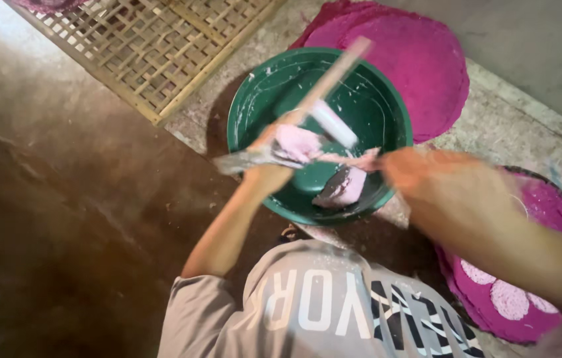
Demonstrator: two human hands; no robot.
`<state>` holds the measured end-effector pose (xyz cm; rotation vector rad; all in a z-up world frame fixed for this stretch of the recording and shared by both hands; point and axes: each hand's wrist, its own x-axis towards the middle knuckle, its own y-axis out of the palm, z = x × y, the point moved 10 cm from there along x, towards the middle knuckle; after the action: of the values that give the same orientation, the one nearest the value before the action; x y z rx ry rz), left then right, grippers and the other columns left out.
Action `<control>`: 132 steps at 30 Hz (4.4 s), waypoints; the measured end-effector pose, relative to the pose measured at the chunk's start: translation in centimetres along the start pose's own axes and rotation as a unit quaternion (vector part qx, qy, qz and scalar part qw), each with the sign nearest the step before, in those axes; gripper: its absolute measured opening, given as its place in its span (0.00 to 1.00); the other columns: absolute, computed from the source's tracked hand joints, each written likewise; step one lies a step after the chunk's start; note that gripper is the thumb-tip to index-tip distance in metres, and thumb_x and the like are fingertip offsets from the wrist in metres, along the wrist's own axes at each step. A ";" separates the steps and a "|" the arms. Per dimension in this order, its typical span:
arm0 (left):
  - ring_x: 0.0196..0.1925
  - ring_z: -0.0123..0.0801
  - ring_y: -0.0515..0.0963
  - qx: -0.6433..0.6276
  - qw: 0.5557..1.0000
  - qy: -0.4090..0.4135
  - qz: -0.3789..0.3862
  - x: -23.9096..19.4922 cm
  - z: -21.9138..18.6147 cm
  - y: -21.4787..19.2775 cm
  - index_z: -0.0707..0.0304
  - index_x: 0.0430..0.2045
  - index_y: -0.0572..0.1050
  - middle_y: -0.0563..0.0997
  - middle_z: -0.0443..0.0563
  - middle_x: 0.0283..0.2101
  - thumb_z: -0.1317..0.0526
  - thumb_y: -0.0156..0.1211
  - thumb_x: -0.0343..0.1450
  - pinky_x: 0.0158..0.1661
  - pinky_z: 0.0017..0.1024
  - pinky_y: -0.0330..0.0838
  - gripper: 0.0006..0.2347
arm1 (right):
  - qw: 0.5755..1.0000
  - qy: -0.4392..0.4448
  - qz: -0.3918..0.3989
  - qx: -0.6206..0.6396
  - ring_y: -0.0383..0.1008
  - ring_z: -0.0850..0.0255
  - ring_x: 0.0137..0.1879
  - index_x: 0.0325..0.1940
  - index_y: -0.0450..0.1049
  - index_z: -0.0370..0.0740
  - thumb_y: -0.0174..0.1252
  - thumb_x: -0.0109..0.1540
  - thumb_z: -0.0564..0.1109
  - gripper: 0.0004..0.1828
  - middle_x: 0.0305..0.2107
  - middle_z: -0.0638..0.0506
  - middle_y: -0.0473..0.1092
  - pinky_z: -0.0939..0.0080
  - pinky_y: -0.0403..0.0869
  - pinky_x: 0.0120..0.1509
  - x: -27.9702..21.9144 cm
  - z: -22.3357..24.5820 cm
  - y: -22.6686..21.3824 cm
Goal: The person prepares pink batter, fills a steamer tray with circular portions using a manual dispenser, and places the tray into a steamer. They then continue filling additional trays with batter and arranging them for steaming.
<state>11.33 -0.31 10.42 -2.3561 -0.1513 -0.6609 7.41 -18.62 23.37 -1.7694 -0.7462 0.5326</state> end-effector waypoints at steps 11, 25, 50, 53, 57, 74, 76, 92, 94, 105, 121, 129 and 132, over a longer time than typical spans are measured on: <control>0.50 0.29 0.80 -0.449 0.879 -0.086 0.133 -1.6 -0.1 7.2 0.65 0.67 0.64 0.80 0.53 0.49 0.68 0.64 0.64 0.54 0.26 0.75 0.31 | 0.973 -0.179 -0.041 -0.141 0.75 0.62 0.27 0.30 0.74 0.45 0.58 0.53 0.44 0.03 0.23 0.54 0.68 0.62 0.73 0.27 3.2 4.7 3.6; 0.58 0.46 0.77 -0.010 0.992 0.067 0.104 -0.5 -0.2 5.3 0.59 0.64 0.67 0.74 0.56 0.62 0.50 0.67 0.61 0.56 0.40 0.74 0.34 | 0.972 -0.141 -0.004 -0.190 0.74 0.62 0.25 0.31 0.72 0.43 0.56 0.57 0.47 0.06 0.21 0.54 0.69 0.63 0.73 0.25 3.0 5.5 4.0; 0.55 0.45 0.79 0.004 0.997 0.053 0.057 0.7 -0.6 3.3 0.57 0.67 0.65 0.77 0.56 0.62 0.54 0.72 0.61 0.51 0.35 0.76 0.36 | 0.982 -0.159 -0.035 -0.094 0.75 0.59 0.26 0.35 0.74 0.38 0.58 0.53 0.45 0.10 0.25 0.50 0.70 0.62 0.72 0.27 4.9 6.7 2.9; 0.53 0.46 0.80 0.049 0.999 0.010 -0.013 1.0 1.8 -0.2 0.57 0.68 0.64 0.77 0.56 0.61 0.55 0.71 0.62 0.49 0.36 0.76 0.36 | 0.997 -0.023 -0.036 0.071 0.75 0.58 0.26 0.44 0.77 0.41 0.58 0.61 0.40 0.08 0.23 0.51 0.71 0.58 0.73 0.31 1.8 1.2 1.4; 0.50 0.48 0.80 0.112 0.985 -0.004 -0.128 2.5 1.4 -4.0 0.57 0.69 0.62 0.77 0.56 0.59 0.56 0.69 0.63 0.45 0.37 0.76 0.37 | 0.970 0.054 -0.118 0.208 0.77 0.54 0.34 0.56 0.76 0.42 0.60 0.65 0.41 0.14 0.32 0.48 0.73 0.54 0.74 0.36 0.7 -2.7 0.9; 0.60 0.53 0.73 0.216 0.973 0.039 -0.075 3.7 0.2 0.2 0.63 0.56 0.69 0.55 0.67 0.77 0.61 0.69 0.67 0.47 0.37 0.81 0.23 | 0.776 0.111 -0.200 0.587 0.78 0.61 0.46 0.63 0.71 0.28 0.57 0.68 0.38 0.19 0.46 0.40 0.78 0.61 0.77 0.50 3.8 -1.2 16.2; 0.55 0.54 0.75 0.195 0.978 0.008 -0.069 4.3 2.0 0.4 0.68 0.61 0.68 0.57 0.68 0.74 0.62 0.70 0.64 0.45 0.39 0.79 0.29 | 0.791 0.110 -0.182 0.574 0.79 0.58 0.41 0.61 0.72 0.29 0.57 0.67 0.37 0.18 0.42 0.38 0.77 0.60 0.76 0.47 3.8 0.0 16.9; 0.40 0.35 0.78 -0.731 0.550 -0.305 0.265 -6.0 -3.7 18.1 0.69 0.46 0.77 0.77 0.51 0.36 0.73 0.61 0.60 0.40 0.31 0.73 0.18 | 0.551 0.149 -0.103 0.814 0.79 0.47 0.49 0.65 0.64 0.43 0.57 0.67 0.55 0.26 0.51 0.37 0.73 0.50 0.79 0.52 -2.7 -4.3 19.2; 0.46 0.35 0.79 -0.725 0.503 -0.325 0.340 -8.7 -8.8 20.4 0.63 0.49 0.75 0.80 0.51 0.41 0.74 0.59 0.59 0.47 0.32 0.75 0.22 | 0.441 0.143 -0.184 0.866 0.80 0.47 0.47 0.67 0.60 0.40 0.57 0.67 0.55 0.29 0.51 0.36 0.73 0.50 0.79 0.52 -5.8 -6.0 18.0; 0.51 0.40 0.81 -0.428 0.799 -0.059 0.419 -8.1 -20.0 20.8 0.64 0.47 0.77 0.81 0.56 0.47 0.60 0.71 0.65 0.52 0.40 0.76 0.18 | 0.835 -0.010 -0.459 0.304 0.80 0.51 0.43 0.77 0.53 0.56 0.61 0.63 0.45 0.40 0.51 0.28 0.72 0.59 0.78 0.45 -26.5 -4.4 4.0; 0.54 0.42 0.81 -0.218 0.763 0.116 0.597 -7.7 -30.4 34.9 0.61 0.52 0.74 0.81 0.56 0.51 0.55 0.70 0.63 0.58 0.36 0.74 0.24 | 0.434 0.114 -0.022 0.893 0.70 0.49 0.63 0.74 0.54 0.31 0.73 0.53 0.67 0.59 0.57 0.39 0.65 0.45 0.71 0.67 -39.2 -6.2 20.8; 0.59 0.49 0.74 -0.083 0.938 -0.085 0.326 4.6 -7.7 50.2 0.74 0.58 0.68 0.74 0.68 0.59 0.54 0.64 0.71 0.59 0.39 0.68 0.26 | 0.427 0.304 -0.245 0.816 0.68 0.48 0.60 0.65 0.58 0.33 0.74 0.47 0.57 0.51 0.52 0.40 0.67 0.47 0.68 0.66 -47.6 -6.6 26.1; 0.51 0.54 0.81 -0.305 0.778 -0.304 0.458 -1.9 -1.8 57.8 0.80 0.53 0.76 0.82 0.71 0.51 0.60 0.54 0.75 0.49 0.42 0.76 0.18 | 0.380 0.247 -0.284 0.845 0.66 0.47 0.61 0.67 0.59 0.31 0.74 0.51 0.57 0.50 0.51 0.40 0.65 0.44 0.66 0.69 -48.3 -5.8 25.8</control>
<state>24.96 -45.48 -23.01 -2.7135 1.0236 0.6412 -16.76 -62.45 0.26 0.4220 -0.0146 0.0248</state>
